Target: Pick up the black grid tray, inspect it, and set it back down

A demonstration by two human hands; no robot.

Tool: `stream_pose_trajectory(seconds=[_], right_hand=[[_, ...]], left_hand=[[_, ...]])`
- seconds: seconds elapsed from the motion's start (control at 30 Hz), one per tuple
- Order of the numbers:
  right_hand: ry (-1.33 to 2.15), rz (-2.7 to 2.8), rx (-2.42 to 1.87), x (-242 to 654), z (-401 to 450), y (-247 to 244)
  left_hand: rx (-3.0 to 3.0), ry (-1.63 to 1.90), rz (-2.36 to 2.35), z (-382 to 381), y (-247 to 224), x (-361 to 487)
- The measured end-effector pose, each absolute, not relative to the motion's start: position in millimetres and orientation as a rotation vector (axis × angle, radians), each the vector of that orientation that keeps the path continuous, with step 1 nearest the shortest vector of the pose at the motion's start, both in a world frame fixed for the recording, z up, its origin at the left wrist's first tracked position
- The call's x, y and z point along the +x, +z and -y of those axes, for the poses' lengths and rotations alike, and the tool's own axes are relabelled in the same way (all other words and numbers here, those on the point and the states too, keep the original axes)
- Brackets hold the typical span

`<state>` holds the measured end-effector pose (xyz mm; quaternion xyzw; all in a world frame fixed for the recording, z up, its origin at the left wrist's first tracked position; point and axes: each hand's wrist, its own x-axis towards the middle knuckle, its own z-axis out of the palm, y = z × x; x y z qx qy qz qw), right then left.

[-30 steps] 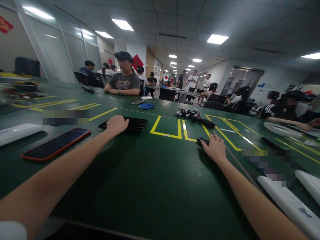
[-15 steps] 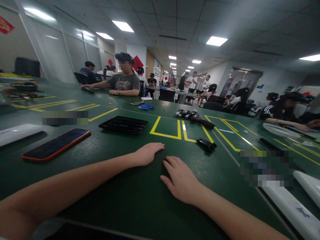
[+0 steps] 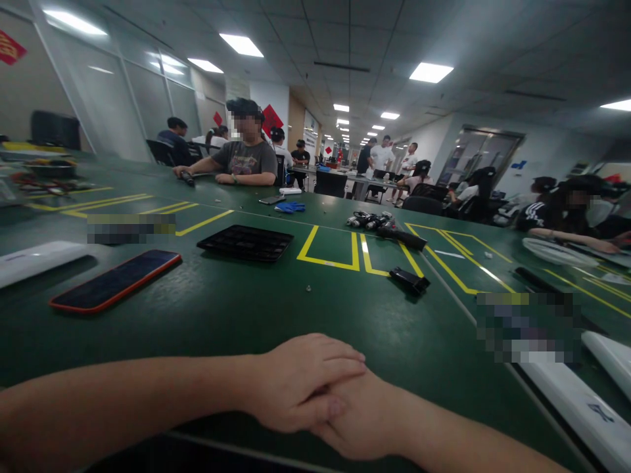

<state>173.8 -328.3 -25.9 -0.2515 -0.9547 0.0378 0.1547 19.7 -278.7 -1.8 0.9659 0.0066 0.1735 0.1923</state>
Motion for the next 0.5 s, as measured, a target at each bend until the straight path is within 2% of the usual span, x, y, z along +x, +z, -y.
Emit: stream_pose_trajectory(seconds=[0.2,0.37,0.5], right_hand=[[0.094,2.757,-0.688,175,326,-35],[-0.097,2.695,-0.64,186,310,-18],[-0.404,2.435,-1.023,238,274,-2]], left_hand=[[2.718,0.499,-0.056,277,-9,23],[2.848,0.771,-0.015,266,-8,17],[3.006,0.981,-0.435,232,-5,15]])
